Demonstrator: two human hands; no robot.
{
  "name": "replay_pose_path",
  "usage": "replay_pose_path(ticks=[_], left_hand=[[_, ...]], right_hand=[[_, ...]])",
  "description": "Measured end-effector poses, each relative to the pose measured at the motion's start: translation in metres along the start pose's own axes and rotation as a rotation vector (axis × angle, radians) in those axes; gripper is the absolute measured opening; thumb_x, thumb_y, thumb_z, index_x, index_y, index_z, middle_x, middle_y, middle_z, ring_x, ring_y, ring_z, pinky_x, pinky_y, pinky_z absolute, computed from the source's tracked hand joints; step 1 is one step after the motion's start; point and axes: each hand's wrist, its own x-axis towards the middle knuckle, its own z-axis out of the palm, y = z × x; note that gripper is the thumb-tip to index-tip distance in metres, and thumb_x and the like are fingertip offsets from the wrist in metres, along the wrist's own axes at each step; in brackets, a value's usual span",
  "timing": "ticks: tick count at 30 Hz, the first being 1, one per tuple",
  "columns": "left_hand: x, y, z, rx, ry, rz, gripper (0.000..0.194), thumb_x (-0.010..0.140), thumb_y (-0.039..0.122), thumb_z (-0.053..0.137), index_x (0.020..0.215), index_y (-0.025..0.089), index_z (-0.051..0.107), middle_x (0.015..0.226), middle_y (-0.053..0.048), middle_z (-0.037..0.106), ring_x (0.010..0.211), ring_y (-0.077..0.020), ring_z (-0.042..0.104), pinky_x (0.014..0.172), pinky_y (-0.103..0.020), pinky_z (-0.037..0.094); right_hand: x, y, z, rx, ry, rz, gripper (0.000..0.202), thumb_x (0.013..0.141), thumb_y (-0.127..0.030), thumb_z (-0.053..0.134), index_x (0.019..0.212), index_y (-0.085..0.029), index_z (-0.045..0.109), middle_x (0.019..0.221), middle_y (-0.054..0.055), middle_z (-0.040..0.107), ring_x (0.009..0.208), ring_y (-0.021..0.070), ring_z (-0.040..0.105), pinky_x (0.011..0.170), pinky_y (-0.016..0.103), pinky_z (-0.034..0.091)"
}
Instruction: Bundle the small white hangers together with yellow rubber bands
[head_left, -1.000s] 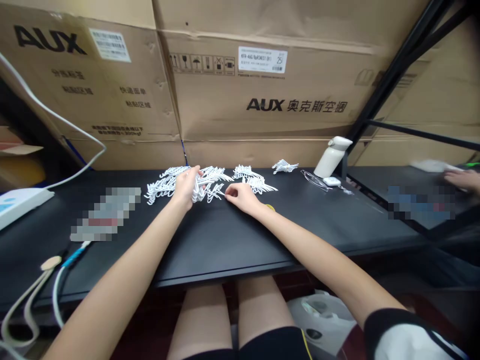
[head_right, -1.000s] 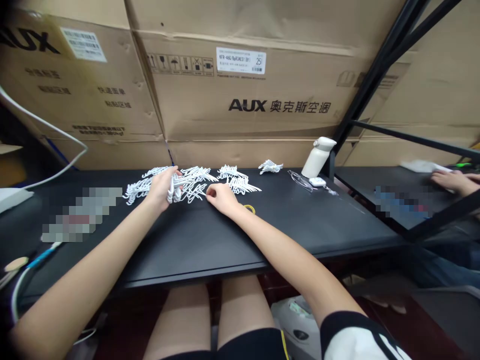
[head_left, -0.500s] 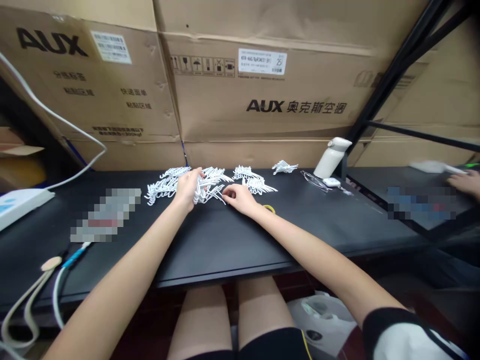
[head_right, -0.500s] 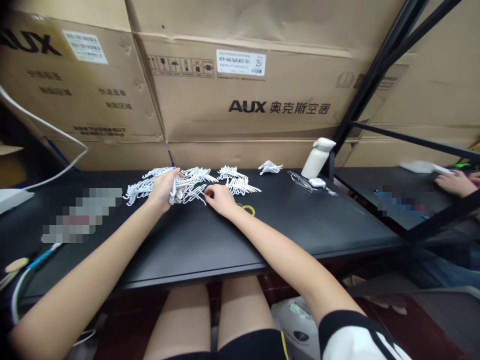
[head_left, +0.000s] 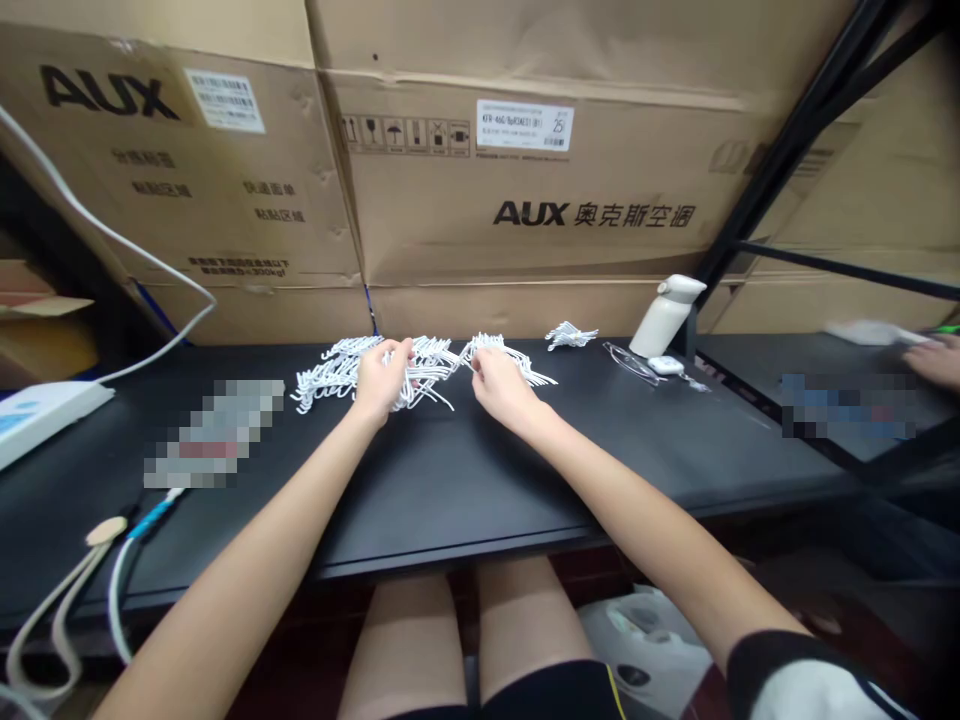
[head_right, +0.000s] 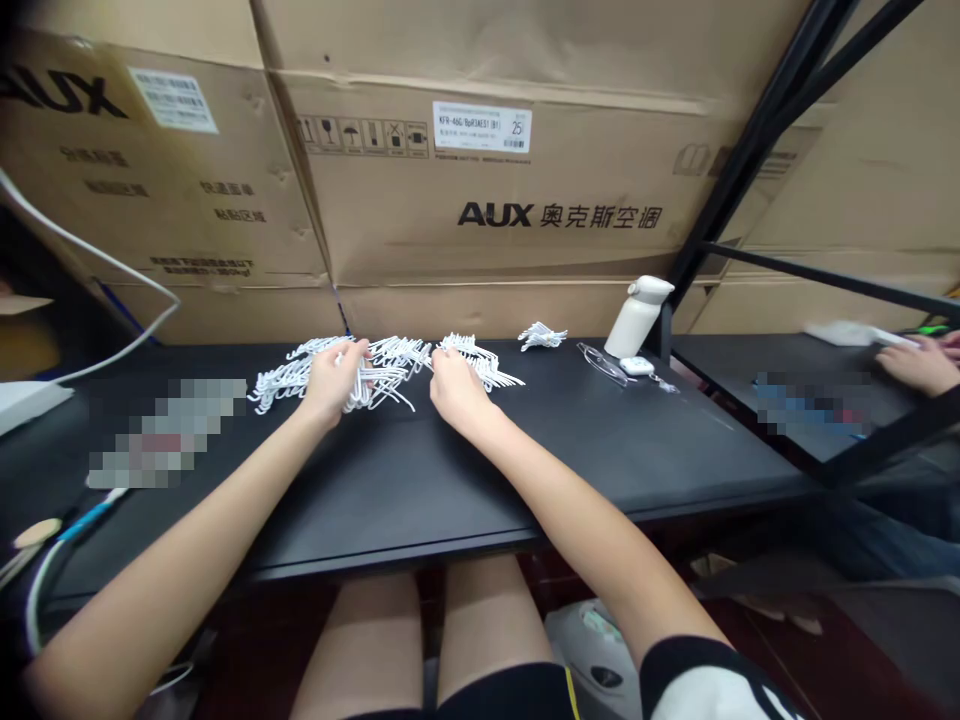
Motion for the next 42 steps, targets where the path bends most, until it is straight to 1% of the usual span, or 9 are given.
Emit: replay_pose_path(ticks=[3, 7, 9, 15, 20, 25, 30, 35, 42], left_hand=[[-0.003, -0.003, 0.002, 0.094, -0.055, 0.116, 0.03, 0.076, 0.045, 0.057, 0.063, 0.018, 0.054, 0.054, 0.002, 0.052, 0.038, -0.0121, 0.051, 0.038, -0.023, 0.041], [-0.006, -0.003, 0.003, 0.165, -0.087, 0.166, 0.035, 0.078, 0.049, 0.056, 0.063, 0.018, 0.053, 0.054, 0.002, 0.052, 0.04, -0.013, 0.052, 0.039, -0.024, 0.043], [-0.006, -0.004, 0.003, 0.179, -0.088, 0.166, 0.035, 0.078, 0.05, 0.057, 0.063, 0.018, 0.054, 0.055, 0.001, 0.053, 0.041, -0.013, 0.053, 0.04, -0.024, 0.044], [-0.005, -0.007, 0.002, 0.208, -0.075, 0.196, 0.035, 0.078, 0.05, 0.056, 0.063, 0.019, 0.055, 0.057, 0.001, 0.055, 0.045, -0.0136, 0.054, 0.044, -0.025, 0.045], [-0.004, -0.006, 0.0, 0.271, -0.046, 0.19, 0.037, 0.08, 0.051, 0.053, 0.062, 0.019, 0.054, 0.057, 0.001, 0.054, 0.046, -0.0147, 0.055, 0.047, -0.026, 0.045], [-0.004, -0.005, 0.0, 0.383, -0.027, 0.305, 0.035, 0.083, 0.046, 0.05, 0.062, 0.019, 0.055, 0.061, 0.0, 0.06, 0.057, -0.0152, 0.057, 0.062, -0.026, 0.045], [-0.006, -0.002, 0.0, 0.415, -0.031, 0.341, 0.036, 0.085, 0.044, 0.048, 0.06, 0.019, 0.055, 0.058, 0.001, 0.059, 0.059, -0.0151, 0.055, 0.067, -0.026, 0.043], [-0.006, 0.0, 0.0, 0.428, -0.017, 0.347, 0.036, 0.085, 0.041, 0.047, 0.059, 0.019, 0.055, 0.058, 0.001, 0.058, 0.062, -0.0158, 0.056, 0.065, -0.026, 0.042], [-0.007, -0.002, 0.001, 0.461, -0.012, 0.38, 0.035, 0.084, 0.042, 0.049, 0.06, 0.018, 0.058, 0.058, 0.0, 0.06, 0.063, -0.0162, 0.056, 0.069, -0.027, 0.041]], right_hand=[[0.003, 0.001, -0.004, 0.094, 0.119, -0.011, 0.012, 0.084, -0.011, 0.045, 0.084, -0.017, 0.056, 0.086, 0.008, 0.058, 0.072, 0.0179, 0.052, 0.074, 0.031, 0.043], [0.006, 0.006, -0.006, 0.235, 0.285, 0.021, 0.013, 0.088, -0.018, 0.045, 0.085, -0.017, 0.058, 0.089, 0.007, 0.058, 0.07, 0.0156, 0.053, 0.073, 0.029, 0.043], [0.007, 0.006, -0.008, 0.287, 0.318, -0.005, 0.013, 0.089, -0.02, 0.046, 0.086, -0.017, 0.059, 0.089, 0.006, 0.058, 0.071, 0.0151, 0.053, 0.074, 0.029, 0.043], [0.006, 0.004, -0.004, 0.334, 0.154, -0.207, 0.012, 0.087, -0.019, 0.053, 0.082, -0.017, 0.064, 0.079, 0.003, 0.06, 0.072, 0.0147, 0.052, 0.072, 0.027, 0.042], [0.005, 0.006, 0.002, 0.319, 0.143, -0.212, 0.017, 0.089, -0.021, 0.052, 0.085, -0.017, 0.068, 0.078, 0.004, 0.058, 0.072, 0.0146, 0.052, 0.071, 0.027, 0.042], [0.004, 0.005, 0.005, 0.332, 0.069, -0.249, 0.018, 0.089, -0.022, 0.053, 0.088, -0.017, 0.07, 0.082, 0.005, 0.058, 0.076, 0.0152, 0.054, 0.073, 0.027, 0.043], [0.006, 0.006, 0.008, 0.28, 0.106, -0.289, 0.016, 0.088, -0.019, 0.054, 0.085, -0.016, 0.07, 0.079, 0.005, 0.058, 0.076, 0.016, 0.053, 0.075, 0.029, 0.042], [0.008, 0.01, 0.009, 0.321, 0.17, -0.314, 0.015, 0.088, -0.02, 0.056, 0.083, -0.017, 0.07, 0.075, 0.004, 0.057, 0.073, 0.0156, 0.053, 0.071, 0.029, 0.043], [0.005, 0.003, 0.006, 0.347, 0.095, -0.331, 0.014, 0.088, -0.018, 0.055, 0.084, -0.016, 0.069, 0.076, 0.004, 0.056, 0.073, 0.0153, 0.053, 0.072, 0.03, 0.043]])
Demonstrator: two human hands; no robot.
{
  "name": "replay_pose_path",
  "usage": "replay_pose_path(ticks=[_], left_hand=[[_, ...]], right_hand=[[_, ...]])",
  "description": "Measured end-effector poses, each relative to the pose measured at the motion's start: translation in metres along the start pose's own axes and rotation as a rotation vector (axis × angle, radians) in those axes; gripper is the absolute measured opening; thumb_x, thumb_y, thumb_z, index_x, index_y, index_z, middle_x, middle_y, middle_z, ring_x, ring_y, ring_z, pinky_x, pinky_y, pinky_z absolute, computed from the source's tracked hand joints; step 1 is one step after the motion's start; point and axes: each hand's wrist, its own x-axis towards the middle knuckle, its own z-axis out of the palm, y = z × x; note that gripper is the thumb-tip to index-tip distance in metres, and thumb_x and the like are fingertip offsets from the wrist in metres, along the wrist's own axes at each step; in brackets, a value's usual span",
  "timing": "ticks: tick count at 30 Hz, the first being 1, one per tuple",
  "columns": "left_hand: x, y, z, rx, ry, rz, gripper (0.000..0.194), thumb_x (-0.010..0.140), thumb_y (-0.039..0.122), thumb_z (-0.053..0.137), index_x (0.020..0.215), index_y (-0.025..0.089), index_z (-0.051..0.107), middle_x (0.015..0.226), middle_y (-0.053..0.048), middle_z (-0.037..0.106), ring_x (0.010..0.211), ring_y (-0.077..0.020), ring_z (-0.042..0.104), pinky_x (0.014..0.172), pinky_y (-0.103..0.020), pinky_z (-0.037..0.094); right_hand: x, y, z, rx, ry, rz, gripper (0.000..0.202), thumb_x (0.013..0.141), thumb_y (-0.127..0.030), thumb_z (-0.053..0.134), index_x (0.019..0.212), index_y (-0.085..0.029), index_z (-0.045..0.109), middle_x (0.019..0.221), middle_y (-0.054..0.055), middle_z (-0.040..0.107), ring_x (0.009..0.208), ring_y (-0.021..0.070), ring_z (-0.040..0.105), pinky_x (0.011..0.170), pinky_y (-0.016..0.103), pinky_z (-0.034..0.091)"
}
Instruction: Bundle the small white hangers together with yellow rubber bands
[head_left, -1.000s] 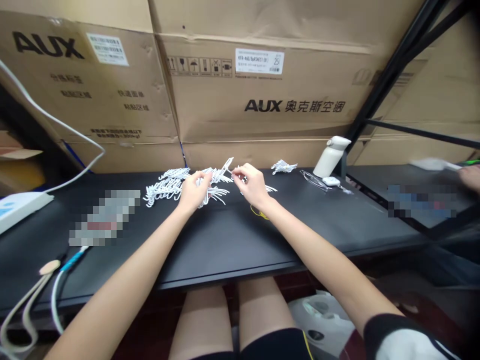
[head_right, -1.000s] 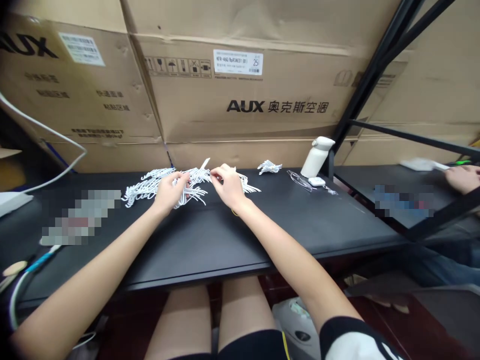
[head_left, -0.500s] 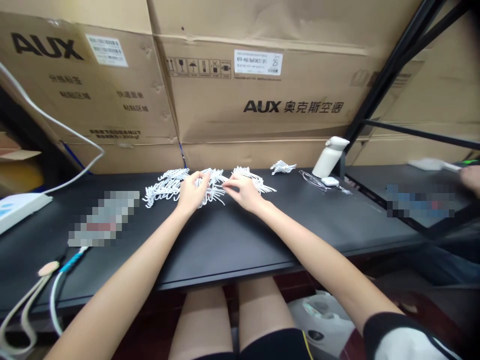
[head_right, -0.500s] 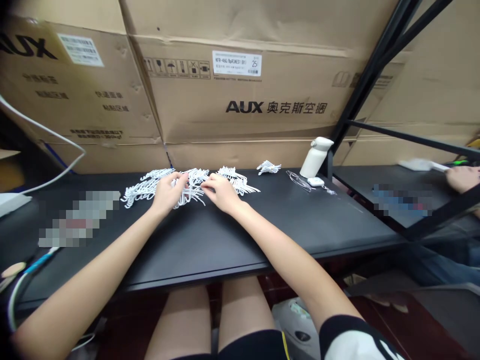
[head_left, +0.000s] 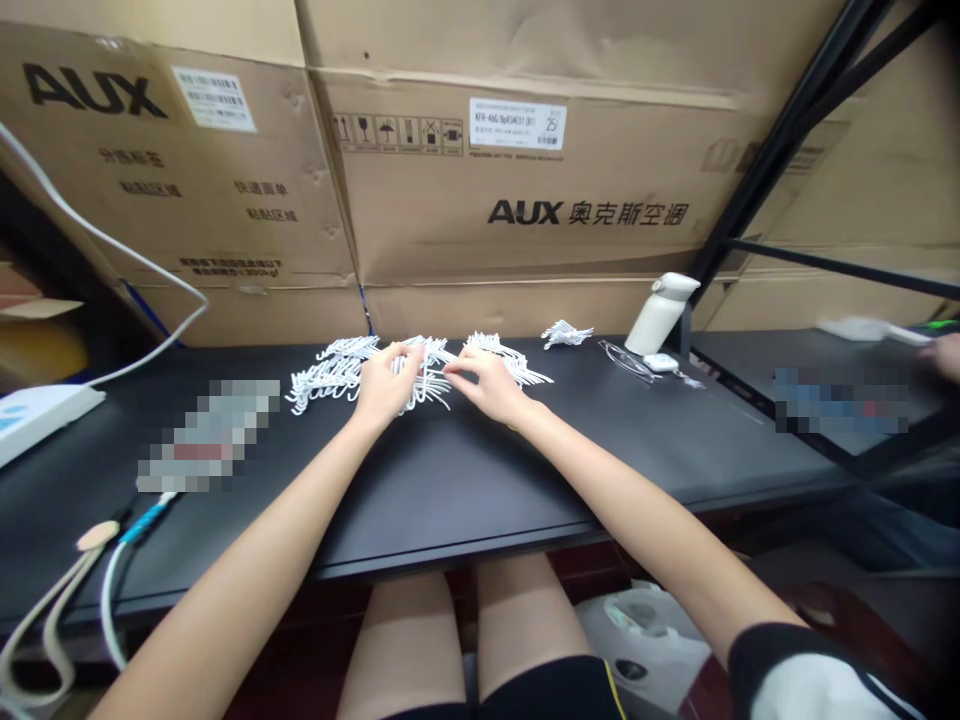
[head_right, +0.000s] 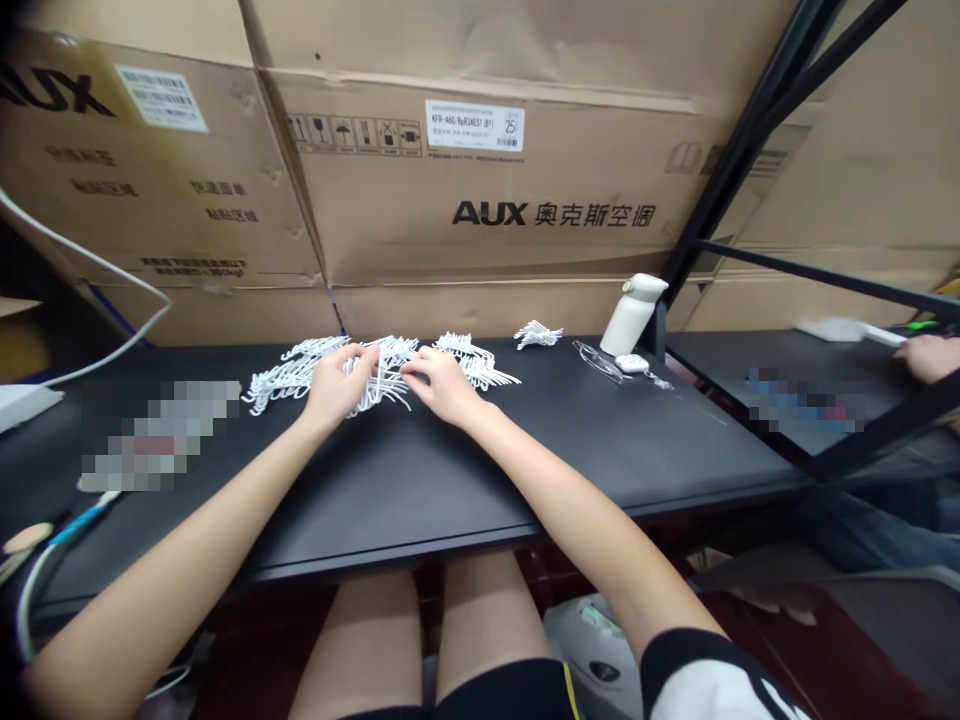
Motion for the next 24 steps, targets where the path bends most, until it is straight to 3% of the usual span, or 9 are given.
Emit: replay_pose_path(ticks=[6, 11, 15, 19, 24], left_hand=[[-0.001, 0.0, 0.001, -0.013, -0.003, 0.025, 0.035, 0.085, 0.042, 0.048, 0.063, 0.018, 0.059, 0.058, 0.001, 0.059, 0.061, -0.0155, 0.054, 0.068, -0.027, 0.041], [0.0, -0.006, 0.002, -0.043, 0.006, 0.034, 0.032, 0.084, 0.043, 0.051, 0.08, 0.017, 0.069, 0.078, -0.003, 0.07, 0.077, -0.0192, 0.061, 0.078, -0.028, 0.043], [0.001, -0.007, 0.003, -0.102, -0.054, -0.04, 0.037, 0.084, 0.047, 0.051, 0.081, 0.016, 0.072, 0.069, -0.003, 0.071, 0.075, -0.0211, 0.063, 0.077, -0.029, 0.045], [0.001, -0.006, 0.004, -0.113, -0.063, -0.035, 0.039, 0.084, 0.048, 0.05, 0.072, 0.016, 0.068, 0.063, -0.002, 0.068, 0.067, -0.0191, 0.061, 0.072, -0.029, 0.045], [-0.003, -0.001, 0.005, -0.068, -0.12, 0.054, 0.037, 0.085, 0.045, 0.049, 0.068, 0.017, 0.065, 0.065, -0.001, 0.065, 0.067, -0.0176, 0.059, 0.069, -0.027, 0.043]], right_hand=[[-0.001, -0.004, 0.0, 0.037, -0.022, 0.001, 0.015, 0.089, -0.019, 0.051, 0.086, -0.016, 0.066, 0.077, 0.003, 0.054, 0.073, 0.0146, 0.053, 0.073, 0.029, 0.043], [-0.004, -0.006, 0.004, 0.067, -0.025, -0.057, 0.016, 0.088, -0.018, 0.049, 0.083, -0.015, 0.063, 0.078, 0.003, 0.053, 0.072, 0.014, 0.052, 0.071, 0.028, 0.043], [-0.005, -0.01, 0.004, 0.089, -0.021, -0.037, 0.016, 0.088, -0.02, 0.048, 0.08, -0.015, 0.061, 0.076, 0.003, 0.051, 0.069, 0.0129, 0.049, 0.068, 0.027, 0.043], [-0.004, -0.016, 0.004, 0.23, -0.085, 0.1, 0.014, 0.088, -0.025, 0.049, 0.081, -0.016, 0.057, 0.076, 0.002, 0.056, 0.069, 0.0124, 0.052, 0.069, 0.027, 0.045], [-0.005, -0.016, 0.009, 0.58, -0.336, 0.33, 0.023, 0.091, -0.036, 0.048, 0.085, -0.015, 0.054, 0.072, 0.003, 0.063, 0.055, 0.0091, 0.056, 0.055, 0.022, 0.047]])
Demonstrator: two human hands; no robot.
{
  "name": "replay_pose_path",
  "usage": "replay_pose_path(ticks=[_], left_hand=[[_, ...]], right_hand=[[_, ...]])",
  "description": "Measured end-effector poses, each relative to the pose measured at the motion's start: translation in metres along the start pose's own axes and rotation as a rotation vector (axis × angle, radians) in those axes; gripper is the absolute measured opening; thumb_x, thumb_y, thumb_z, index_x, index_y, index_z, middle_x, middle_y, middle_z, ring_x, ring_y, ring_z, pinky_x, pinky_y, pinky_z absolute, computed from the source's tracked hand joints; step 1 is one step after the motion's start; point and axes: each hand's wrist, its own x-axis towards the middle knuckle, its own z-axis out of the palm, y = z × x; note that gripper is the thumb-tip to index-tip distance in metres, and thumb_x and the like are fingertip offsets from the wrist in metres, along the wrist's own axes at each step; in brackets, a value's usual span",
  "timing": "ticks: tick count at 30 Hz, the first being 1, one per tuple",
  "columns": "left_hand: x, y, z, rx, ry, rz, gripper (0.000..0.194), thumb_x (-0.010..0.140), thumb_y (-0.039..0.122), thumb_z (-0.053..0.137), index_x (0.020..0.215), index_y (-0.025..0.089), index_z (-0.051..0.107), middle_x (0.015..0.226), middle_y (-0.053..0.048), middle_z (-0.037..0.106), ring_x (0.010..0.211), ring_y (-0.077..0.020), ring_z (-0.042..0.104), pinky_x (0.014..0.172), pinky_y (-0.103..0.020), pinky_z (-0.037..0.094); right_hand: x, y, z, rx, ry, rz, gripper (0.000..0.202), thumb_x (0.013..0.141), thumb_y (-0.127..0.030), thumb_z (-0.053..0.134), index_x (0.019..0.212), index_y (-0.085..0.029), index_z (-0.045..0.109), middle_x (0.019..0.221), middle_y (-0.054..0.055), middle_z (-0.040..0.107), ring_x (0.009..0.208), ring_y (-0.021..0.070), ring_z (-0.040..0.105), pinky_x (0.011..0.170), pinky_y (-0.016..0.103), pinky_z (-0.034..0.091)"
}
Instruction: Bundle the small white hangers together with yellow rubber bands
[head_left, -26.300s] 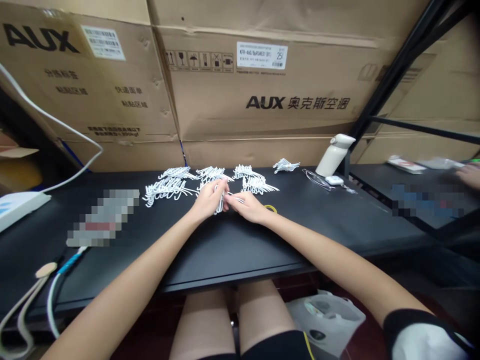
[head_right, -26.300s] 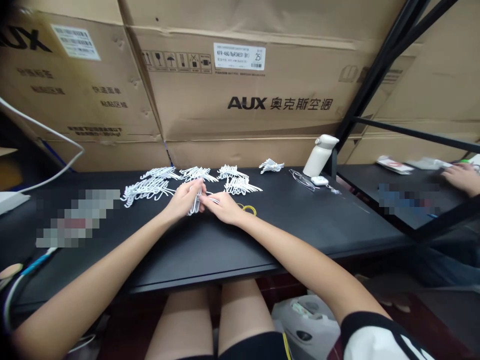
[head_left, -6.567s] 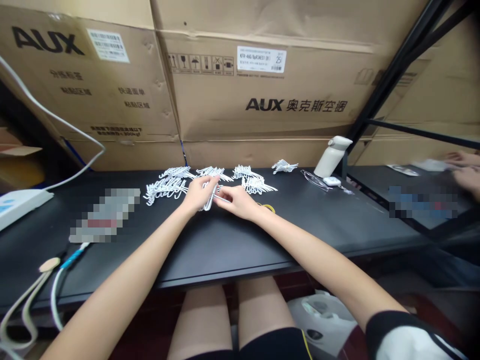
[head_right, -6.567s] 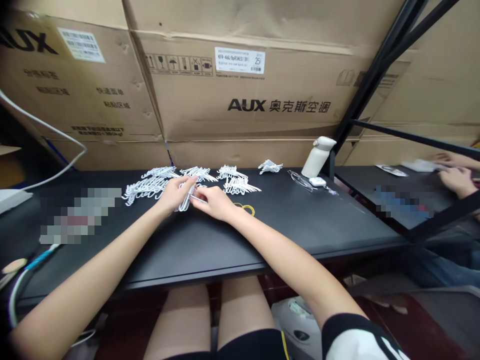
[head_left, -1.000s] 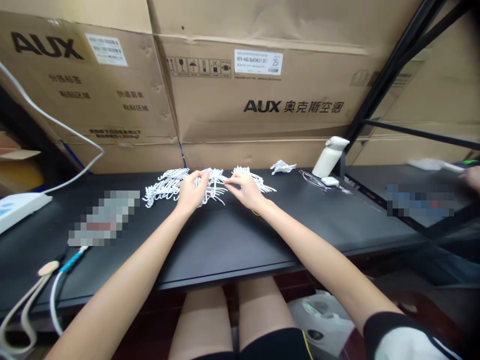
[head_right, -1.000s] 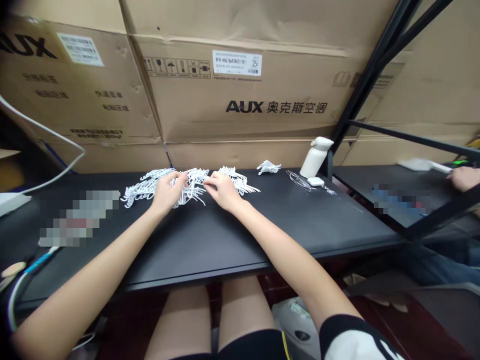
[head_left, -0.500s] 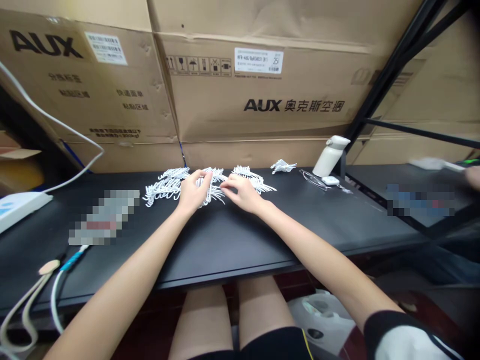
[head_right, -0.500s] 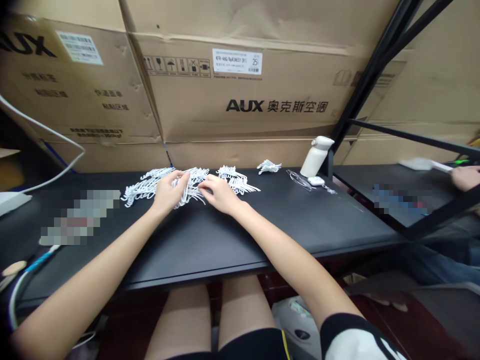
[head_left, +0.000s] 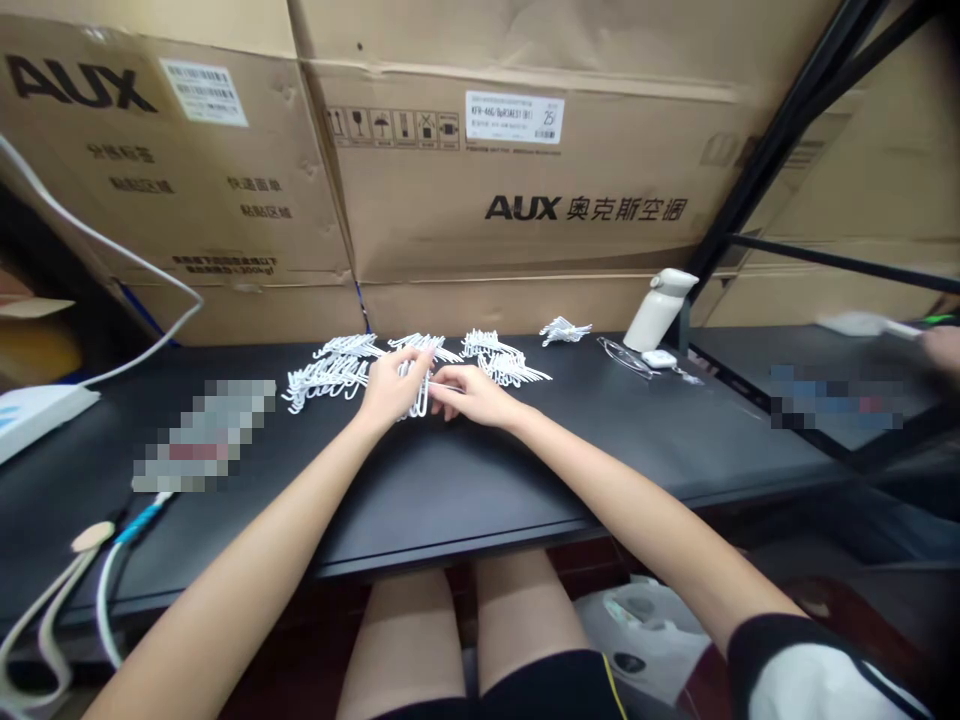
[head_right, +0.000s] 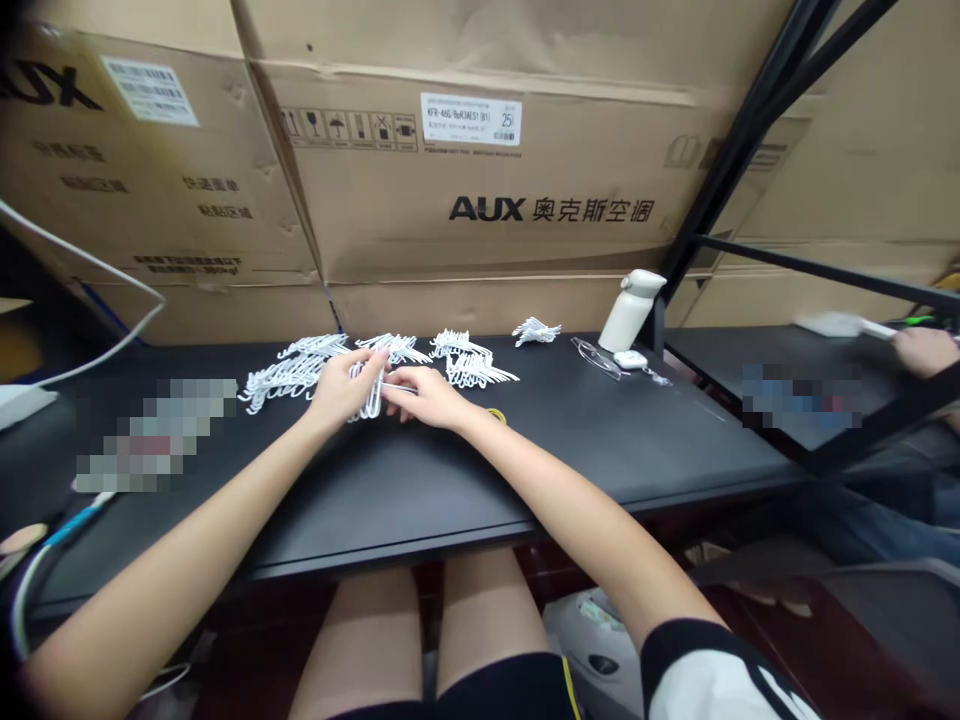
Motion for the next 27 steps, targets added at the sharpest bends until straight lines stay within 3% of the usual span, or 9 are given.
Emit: replay_pose_path(ticks=[6, 13, 21, 27], left_hand=[[-0.0022, 0.0046, 0.0017, 0.013, -0.026, 0.027, 0.037, 0.086, 0.043, 0.047, 0.066, 0.016, 0.063, 0.065, -0.001, 0.064, 0.067, -0.0161, 0.057, 0.069, -0.026, 0.042], [-0.0037, 0.0092, 0.0018, -0.006, -0.042, 0.016, 0.038, 0.085, 0.045, 0.046, 0.067, 0.016, 0.063, 0.063, -0.001, 0.063, 0.064, -0.0157, 0.056, 0.066, -0.026, 0.042], [-0.0043, 0.0092, 0.0014, -0.002, -0.05, 0.033, 0.037, 0.084, 0.046, 0.048, 0.067, 0.017, 0.064, 0.066, -0.001, 0.065, 0.068, -0.0176, 0.058, 0.07, -0.027, 0.043], [-0.0053, 0.0084, 0.0013, -0.015, -0.049, 0.062, 0.03, 0.079, 0.046, 0.057, 0.073, 0.017, 0.066, 0.074, -0.003, 0.067, 0.073, -0.0186, 0.06, 0.075, -0.029, 0.043]], right_hand=[[0.0027, 0.006, -0.0024, 0.079, -0.035, 0.034, 0.029, 0.087, -0.041, 0.054, 0.076, -0.014, 0.054, 0.064, 0.0, 0.063, 0.042, 0.0049, 0.049, 0.044, 0.018, 0.041], [0.0025, 0.0026, -0.0049, 0.211, -0.075, 0.126, 0.033, 0.076, -0.043, 0.068, 0.075, -0.012, 0.058, 0.062, 0.0, 0.063, 0.039, 0.0034, 0.047, 0.041, 0.016, 0.041], [0.002, 0.0015, -0.0014, 0.208, -0.056, 0.087, 0.028, 0.079, -0.038, 0.065, 0.073, -0.015, 0.051, 0.06, -0.002, 0.063, 0.037, 0.0037, 0.046, 0.039, 0.017, 0.041], [0.0013, -0.0008, 0.0027, 0.134, -0.031, 0.121, 0.016, 0.086, -0.029, 0.054, 0.077, -0.016, 0.048, 0.056, -0.006, 0.051, 0.036, 0.0049, 0.045, 0.034, 0.016, 0.038]])
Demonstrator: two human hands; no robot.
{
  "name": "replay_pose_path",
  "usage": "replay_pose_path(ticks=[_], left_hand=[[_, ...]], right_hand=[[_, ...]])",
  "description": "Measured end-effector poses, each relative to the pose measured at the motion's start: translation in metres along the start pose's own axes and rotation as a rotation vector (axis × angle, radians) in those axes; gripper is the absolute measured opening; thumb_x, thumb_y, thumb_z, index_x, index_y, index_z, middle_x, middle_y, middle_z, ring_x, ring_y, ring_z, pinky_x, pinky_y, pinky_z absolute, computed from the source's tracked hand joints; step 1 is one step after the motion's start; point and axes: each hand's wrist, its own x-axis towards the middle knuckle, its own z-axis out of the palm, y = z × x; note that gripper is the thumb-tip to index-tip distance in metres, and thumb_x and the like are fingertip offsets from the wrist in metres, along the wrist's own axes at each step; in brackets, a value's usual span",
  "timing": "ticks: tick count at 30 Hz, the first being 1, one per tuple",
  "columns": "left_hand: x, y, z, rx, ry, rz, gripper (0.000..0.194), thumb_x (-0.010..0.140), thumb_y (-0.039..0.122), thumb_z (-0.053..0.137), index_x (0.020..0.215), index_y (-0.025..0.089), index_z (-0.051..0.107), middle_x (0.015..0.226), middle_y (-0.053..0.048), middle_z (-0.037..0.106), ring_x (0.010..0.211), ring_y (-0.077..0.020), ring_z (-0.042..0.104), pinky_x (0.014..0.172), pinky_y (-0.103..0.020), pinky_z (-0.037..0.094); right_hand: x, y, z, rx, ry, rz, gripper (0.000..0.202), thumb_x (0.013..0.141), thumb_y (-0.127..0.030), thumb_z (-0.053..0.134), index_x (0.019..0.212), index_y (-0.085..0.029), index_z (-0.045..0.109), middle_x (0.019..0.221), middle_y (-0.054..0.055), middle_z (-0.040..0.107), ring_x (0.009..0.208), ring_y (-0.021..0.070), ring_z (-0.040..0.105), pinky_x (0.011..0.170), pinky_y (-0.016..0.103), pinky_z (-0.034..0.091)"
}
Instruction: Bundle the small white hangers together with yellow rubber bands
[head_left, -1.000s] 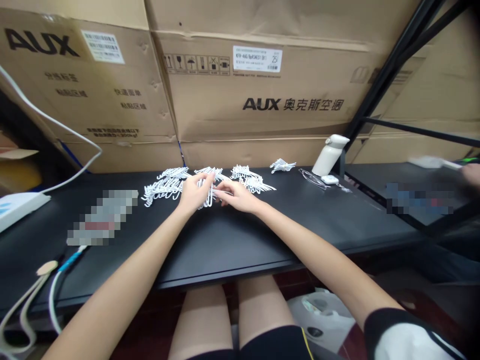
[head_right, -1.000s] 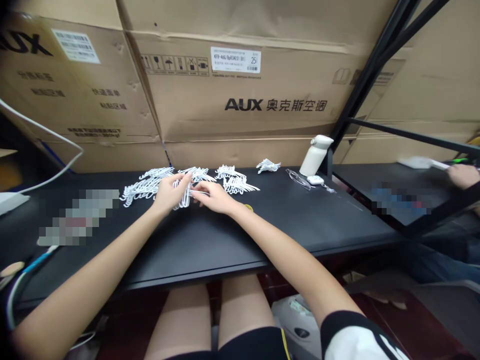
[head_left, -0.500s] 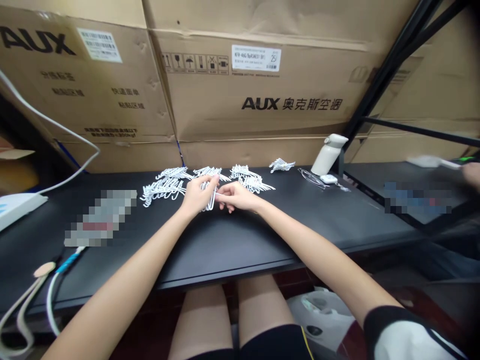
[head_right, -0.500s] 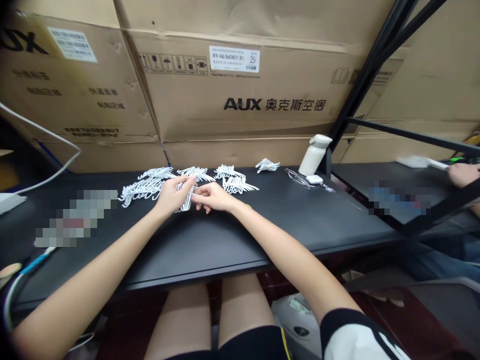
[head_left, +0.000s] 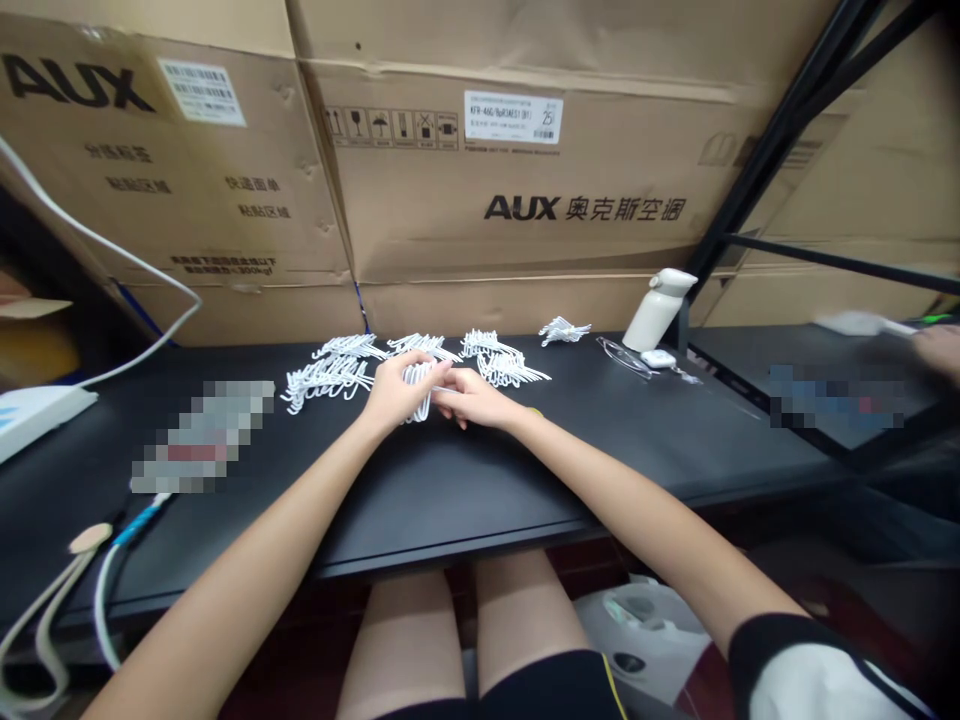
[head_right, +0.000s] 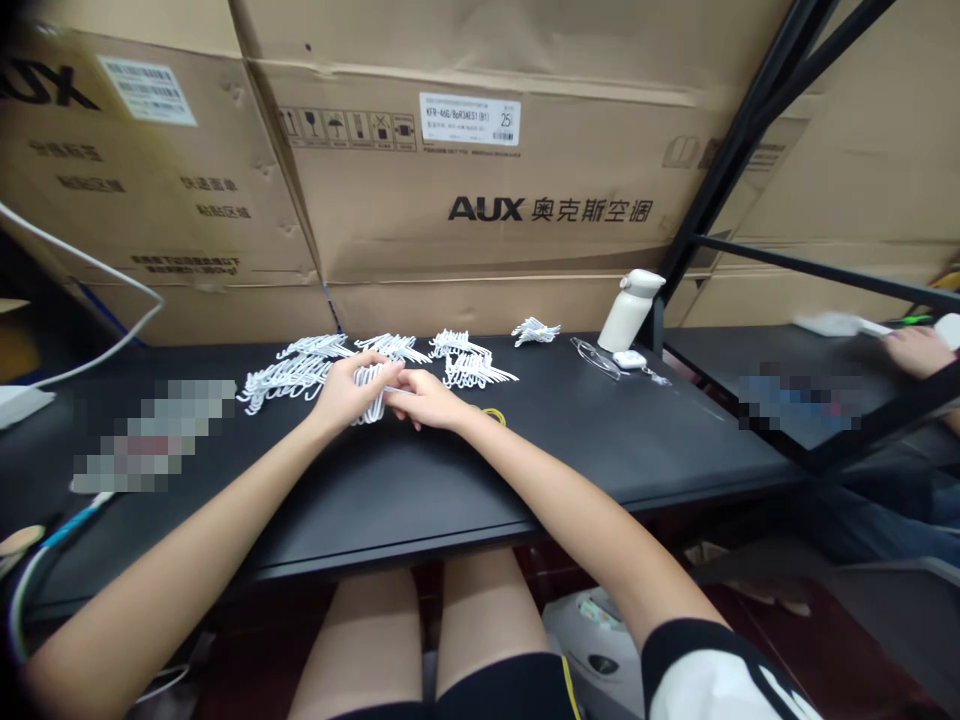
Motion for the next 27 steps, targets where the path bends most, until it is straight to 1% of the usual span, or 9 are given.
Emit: replay_pose_path(ticks=[5, 8, 11, 14, 16, 18, 21, 23, 27], left_hand=[[0.001, -0.003, 0.001, -0.009, -0.011, -0.036, 0.028, 0.078, 0.042, 0.057, 0.072, 0.017, 0.067, 0.072, -0.002, 0.067, 0.071, -0.0186, 0.06, 0.074, -0.029, 0.044], [0.005, -0.007, 0.0, -0.041, 0.022, -0.065, 0.028, 0.079, 0.041, 0.057, 0.068, 0.018, 0.066, 0.069, -0.001, 0.066, 0.072, -0.0183, 0.06, 0.075, -0.029, 0.044], [0.011, -0.01, -0.005, -0.142, 0.115, -0.175, 0.03, 0.078, 0.044, 0.057, 0.065, 0.018, 0.063, 0.063, -0.001, 0.062, 0.065, -0.0166, 0.058, 0.07, -0.028, 0.046], [0.018, -0.014, -0.011, -0.311, 0.278, -0.376, 0.028, 0.075, 0.044, 0.058, 0.066, 0.018, 0.062, 0.053, 0.001, 0.054, 0.049, -0.0139, 0.052, 0.053, -0.027, 0.044], [0.022, -0.016, -0.015, -0.422, 0.37, -0.464, 0.025, 0.074, 0.041, 0.057, 0.067, 0.017, 0.06, 0.05, 0.002, 0.051, 0.044, -0.0128, 0.05, 0.046, -0.025, 0.041], [0.024, -0.015, -0.018, -0.498, 0.44, -0.526, 0.022, 0.074, 0.038, 0.056, 0.066, 0.017, 0.058, 0.049, 0.003, 0.049, 0.041, -0.0115, 0.048, 0.043, -0.024, 0.04], [0.026, -0.013, -0.019, -0.542, 0.476, -0.571, 0.02, 0.074, 0.036, 0.055, 0.066, 0.017, 0.056, 0.048, 0.003, 0.049, 0.04, -0.0104, 0.048, 0.043, -0.023, 0.041], [0.025, -0.012, -0.019, -0.543, 0.479, -0.58, 0.02, 0.073, 0.036, 0.056, 0.067, 0.017, 0.057, 0.047, 0.004, 0.048, 0.039, -0.0109, 0.049, 0.042, -0.023, 0.041], [0.025, -0.012, -0.019, -0.552, 0.487, -0.583, 0.02, 0.072, 0.035, 0.057, 0.066, 0.017, 0.057, 0.046, 0.004, 0.049, 0.039, -0.0111, 0.049, 0.04, -0.022, 0.041]], right_hand=[[-0.003, -0.001, 0.003, -0.067, 0.045, -0.028, 0.017, 0.086, -0.03, 0.052, 0.079, -0.015, 0.053, 0.059, -0.005, 0.053, 0.037, 0.0037, 0.043, 0.034, 0.015, 0.036], [-0.003, -0.005, 0.002, -0.032, 0.087, -0.025, 0.02, 0.085, -0.032, 0.056, 0.077, -0.014, 0.056, 0.06, -0.003, 0.056, 0.038, 0.0039, 0.044, 0.036, 0.016, 0.037], [0.0, -0.007, -0.003, 0.161, 0.111, -0.003, 0.021, 0.082, -0.035, 0.06, 0.08, -0.014, 0.058, 0.063, -0.002, 0.06, 0.038, 0.0043, 0.046, 0.04, 0.018, 0.041], [0.005, -0.004, -0.009, 0.3, 0.177, 0.025, 0.022, 0.082, -0.036, 0.058, 0.086, -0.015, 0.059, 0.07, 0.001, 0.064, 0.044, 0.0061, 0.051, 0.044, 0.019, 0.044], [0.005, -0.001, -0.01, 0.206, 0.253, 0.001, 0.02, 0.082, -0.034, 0.058, 0.085, -0.014, 0.06, 0.071, 0.001, 0.063, 0.051, 0.0078, 0.054, 0.047, 0.02, 0.046], [0.003, 0.003, -0.007, -0.009, 0.256, -0.071, 0.018, 0.079, -0.03, 0.062, 0.087, -0.014, 0.061, 0.076, 0.002, 0.065, 0.063, 0.0106, 0.059, 0.057, 0.023, 0.049], [-0.003, 0.004, 0.001, -0.336, 0.121, -0.182, 0.031, 0.076, -0.028, 0.066, 0.104, -0.015, 0.061, 0.101, 0.007, 0.068, 0.091, 0.0166, 0.063, 0.083, 0.032, 0.05], [-0.007, 0.003, 0.006, -0.512, 0.062, -0.213, 0.039, 0.077, -0.027, 0.066, 0.113, -0.013, 0.059, 0.115, 0.012, 0.064, 0.103, 0.0206, 0.06, 0.093, 0.036, 0.045], [-0.007, 0.005, 0.006, -0.684, 0.069, -0.216, 0.033, 0.082, -0.026, 0.06, 0.111, -0.01, 0.06, 0.114, 0.015, 0.065, 0.104, 0.0226, 0.061, 0.092, 0.036, 0.044]])
